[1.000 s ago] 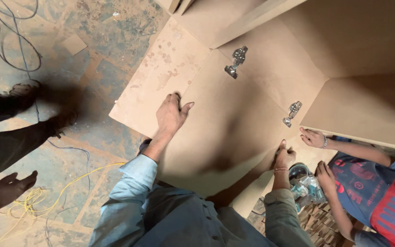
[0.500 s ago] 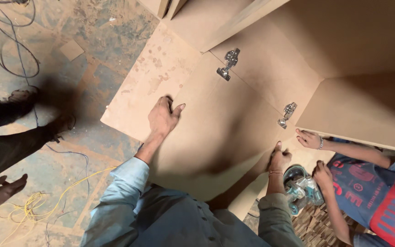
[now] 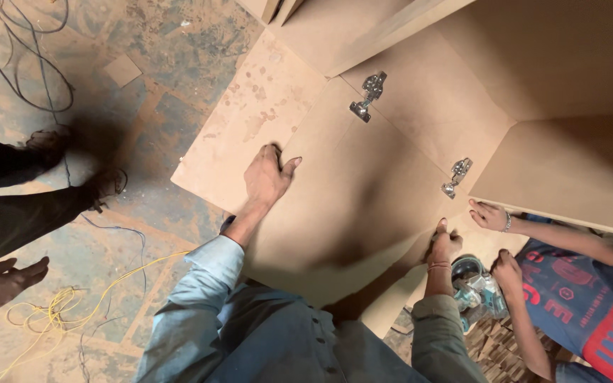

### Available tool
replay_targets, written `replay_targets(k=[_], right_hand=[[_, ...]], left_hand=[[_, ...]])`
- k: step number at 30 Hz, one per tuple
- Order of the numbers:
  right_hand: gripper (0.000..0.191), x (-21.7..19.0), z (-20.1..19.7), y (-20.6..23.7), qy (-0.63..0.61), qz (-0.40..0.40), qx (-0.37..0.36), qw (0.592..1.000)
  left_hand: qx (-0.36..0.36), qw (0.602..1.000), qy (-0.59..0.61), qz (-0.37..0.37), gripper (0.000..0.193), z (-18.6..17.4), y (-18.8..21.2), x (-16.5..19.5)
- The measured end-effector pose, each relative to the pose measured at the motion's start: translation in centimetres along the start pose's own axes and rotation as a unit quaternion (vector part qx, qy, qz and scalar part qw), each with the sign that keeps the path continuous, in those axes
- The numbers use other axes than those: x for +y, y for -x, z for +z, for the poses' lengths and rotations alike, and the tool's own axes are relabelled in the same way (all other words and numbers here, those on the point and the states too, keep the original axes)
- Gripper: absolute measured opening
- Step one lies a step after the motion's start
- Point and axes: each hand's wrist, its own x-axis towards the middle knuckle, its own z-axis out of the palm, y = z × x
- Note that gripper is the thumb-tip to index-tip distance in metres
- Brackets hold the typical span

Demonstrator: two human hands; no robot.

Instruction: The person sands the edges and surfaces of a wooden cabinet with an angle grinder, then fits a cabinet door against the carcass and aligns it. They then use a cordless drill to drive screws and secure hinge plates onto the door and cabinet, taking screws from a blue case.

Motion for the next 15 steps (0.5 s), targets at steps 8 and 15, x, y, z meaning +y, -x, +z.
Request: replay_targets(k=[8,15], right_hand=[[0.057,0.09,-0.01,0.05,-0.042,0.003,-0.011,0.999],[0.064,0.12,-0.30,0.27,-0.031,0.029,-0.020,0.999]], left_hand=[[-0.041,0.999,-0.016,-0.014,0.052,-0.13,-0.18,-0.48],[-0.043,0.999,-0.015,-0.010,0.053,-0.38,-0.29,-0.65]])
